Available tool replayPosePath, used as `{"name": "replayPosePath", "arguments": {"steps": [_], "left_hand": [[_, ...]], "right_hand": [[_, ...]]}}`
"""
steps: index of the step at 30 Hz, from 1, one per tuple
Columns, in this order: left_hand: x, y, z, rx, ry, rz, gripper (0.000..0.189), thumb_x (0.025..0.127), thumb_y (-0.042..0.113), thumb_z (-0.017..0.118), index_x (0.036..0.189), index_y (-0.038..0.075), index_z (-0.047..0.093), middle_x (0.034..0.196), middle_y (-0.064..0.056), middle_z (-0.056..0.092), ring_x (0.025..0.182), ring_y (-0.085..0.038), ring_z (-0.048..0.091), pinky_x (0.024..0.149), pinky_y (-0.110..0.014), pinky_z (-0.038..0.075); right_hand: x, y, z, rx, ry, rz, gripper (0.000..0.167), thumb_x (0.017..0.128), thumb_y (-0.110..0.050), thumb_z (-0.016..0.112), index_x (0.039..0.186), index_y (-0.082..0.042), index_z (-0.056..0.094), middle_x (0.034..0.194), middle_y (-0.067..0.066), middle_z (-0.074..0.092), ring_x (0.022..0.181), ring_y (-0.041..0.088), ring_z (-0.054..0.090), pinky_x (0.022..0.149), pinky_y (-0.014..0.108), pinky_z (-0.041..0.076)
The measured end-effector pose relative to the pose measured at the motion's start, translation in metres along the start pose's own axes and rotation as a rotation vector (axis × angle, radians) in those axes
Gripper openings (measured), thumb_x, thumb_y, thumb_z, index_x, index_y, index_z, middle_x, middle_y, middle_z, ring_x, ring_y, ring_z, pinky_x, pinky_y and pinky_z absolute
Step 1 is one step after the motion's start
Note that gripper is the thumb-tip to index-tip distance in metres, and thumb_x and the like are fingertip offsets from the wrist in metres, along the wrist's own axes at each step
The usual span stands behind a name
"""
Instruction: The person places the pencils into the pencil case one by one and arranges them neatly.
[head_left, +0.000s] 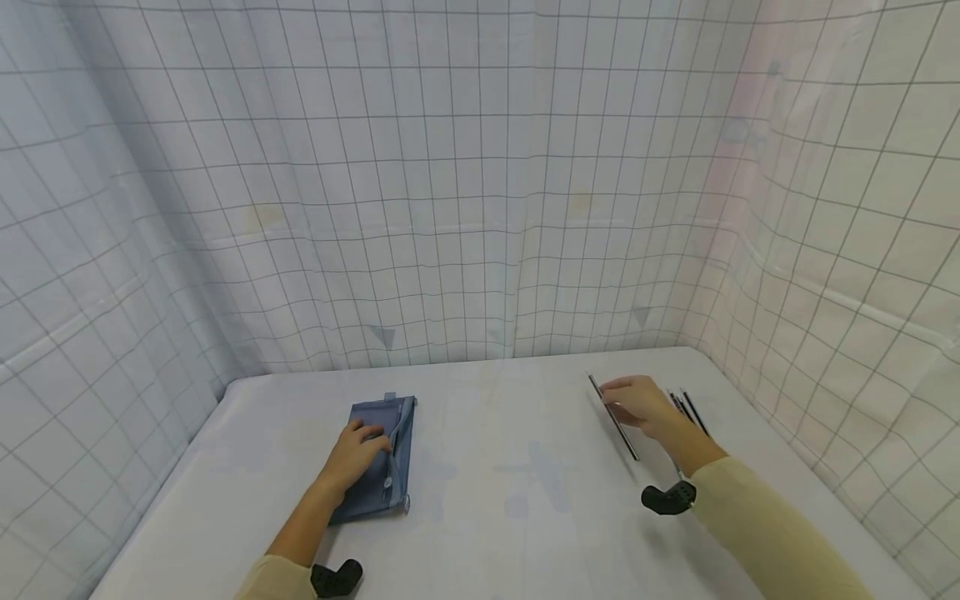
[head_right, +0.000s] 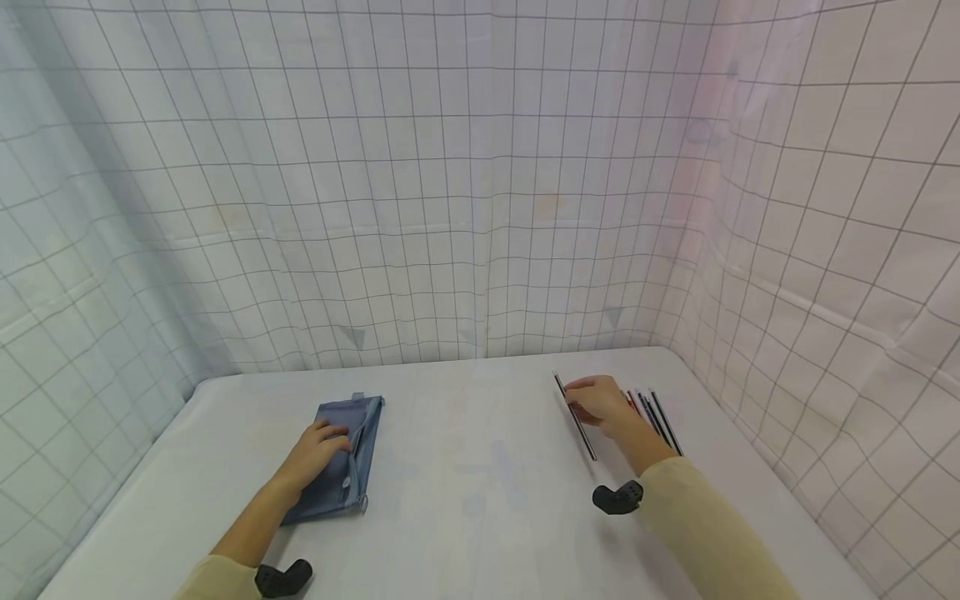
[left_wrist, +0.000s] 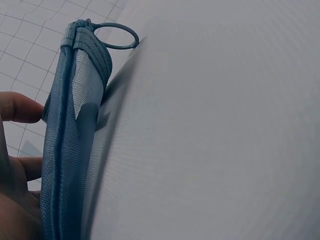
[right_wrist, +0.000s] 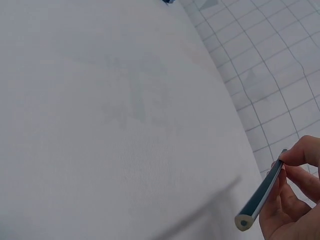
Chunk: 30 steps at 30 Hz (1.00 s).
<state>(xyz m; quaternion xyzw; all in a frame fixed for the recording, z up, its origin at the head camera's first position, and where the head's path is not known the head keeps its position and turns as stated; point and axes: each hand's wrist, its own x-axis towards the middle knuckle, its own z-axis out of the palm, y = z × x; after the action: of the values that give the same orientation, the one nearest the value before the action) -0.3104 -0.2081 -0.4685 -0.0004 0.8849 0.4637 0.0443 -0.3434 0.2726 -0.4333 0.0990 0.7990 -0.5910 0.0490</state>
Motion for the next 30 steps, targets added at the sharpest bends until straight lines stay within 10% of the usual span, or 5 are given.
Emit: {"name": "replayPosePath", "arguments": {"steps": [30], "left_hand": [[0.003, -0.002, 0.001, 0.009, 0.014, 0.002, 0.065, 0.093, 0.025, 0.057, 0.146, -0.012, 0.047, 0.164, -0.034, 0.01, 0.149, -0.057, 0.004, 0.116, -0.068, 0.012]], "right_hand": [[0.002, -0.028, 0.055, 0.06, -0.023, 0.014, 0.031, 0.094, -0.004, 0.068, 0.123, 0.005, 0.068, 0.114, 0.016, 0.068, 0.091, 0.021, 0.065, 0.081, 0.033, 0.057]]}}
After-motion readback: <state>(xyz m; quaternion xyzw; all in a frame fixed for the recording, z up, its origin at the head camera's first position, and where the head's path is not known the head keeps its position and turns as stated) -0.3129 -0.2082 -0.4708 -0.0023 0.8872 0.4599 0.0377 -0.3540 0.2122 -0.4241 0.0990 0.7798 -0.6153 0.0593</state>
